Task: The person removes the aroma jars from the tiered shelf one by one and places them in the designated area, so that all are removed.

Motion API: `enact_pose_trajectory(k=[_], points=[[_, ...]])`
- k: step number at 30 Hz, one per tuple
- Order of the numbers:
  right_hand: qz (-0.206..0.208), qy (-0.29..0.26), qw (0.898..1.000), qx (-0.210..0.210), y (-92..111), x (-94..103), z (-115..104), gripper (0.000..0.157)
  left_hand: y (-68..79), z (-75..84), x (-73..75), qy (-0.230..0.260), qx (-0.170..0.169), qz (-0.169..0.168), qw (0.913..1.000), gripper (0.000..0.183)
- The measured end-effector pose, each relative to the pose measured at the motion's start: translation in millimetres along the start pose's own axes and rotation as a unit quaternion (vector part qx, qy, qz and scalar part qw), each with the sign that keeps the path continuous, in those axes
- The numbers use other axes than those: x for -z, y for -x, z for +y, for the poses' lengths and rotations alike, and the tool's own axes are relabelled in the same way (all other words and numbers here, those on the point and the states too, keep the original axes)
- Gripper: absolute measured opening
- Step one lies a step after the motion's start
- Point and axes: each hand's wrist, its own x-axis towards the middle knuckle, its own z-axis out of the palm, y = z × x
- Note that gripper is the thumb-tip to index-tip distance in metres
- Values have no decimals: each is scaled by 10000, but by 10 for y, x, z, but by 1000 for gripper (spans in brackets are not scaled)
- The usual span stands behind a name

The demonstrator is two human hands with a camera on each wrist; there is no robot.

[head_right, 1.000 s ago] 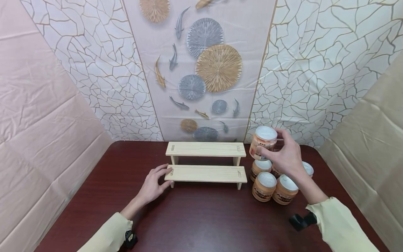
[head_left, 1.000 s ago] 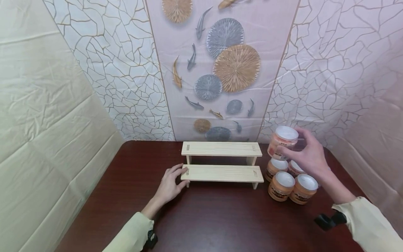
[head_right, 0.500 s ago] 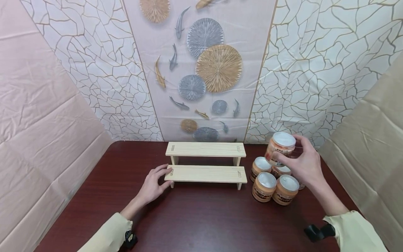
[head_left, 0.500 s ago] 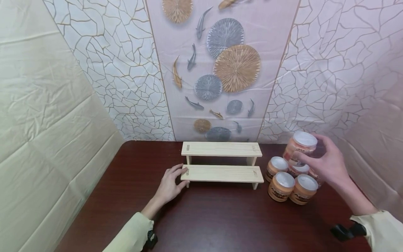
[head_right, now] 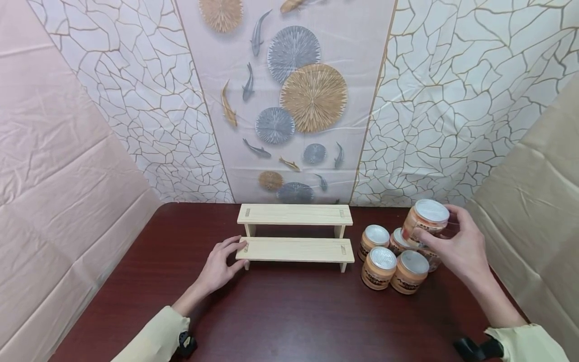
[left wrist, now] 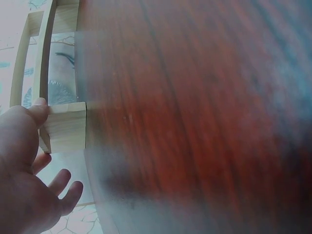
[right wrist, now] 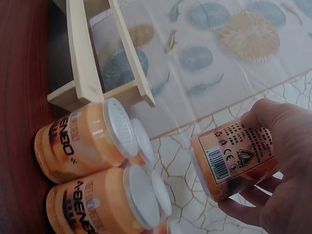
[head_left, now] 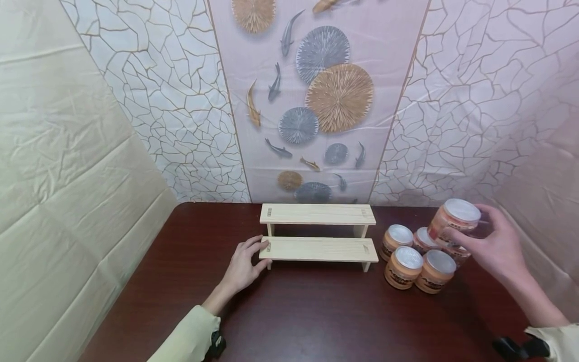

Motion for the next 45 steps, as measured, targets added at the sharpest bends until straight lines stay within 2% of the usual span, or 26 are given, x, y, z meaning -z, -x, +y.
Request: enact_pose_trajectory(k=[21,27,35,45], points=[[129,-83,9977,-660,284,173,328,66,-19,-2,2,-6,-27,28,10000,47],[90,166,9968,-781,344,202,385,79,-18,-11,-1,-24,-23,29,10000,46],[123,266,9976,-627,414,215,463,80,-21,-16,-2,-15,-49,39,10000,46],[191,122,9970,-746,492,233,568,74,-11,-7,6,31,21,-30,10000,46]])
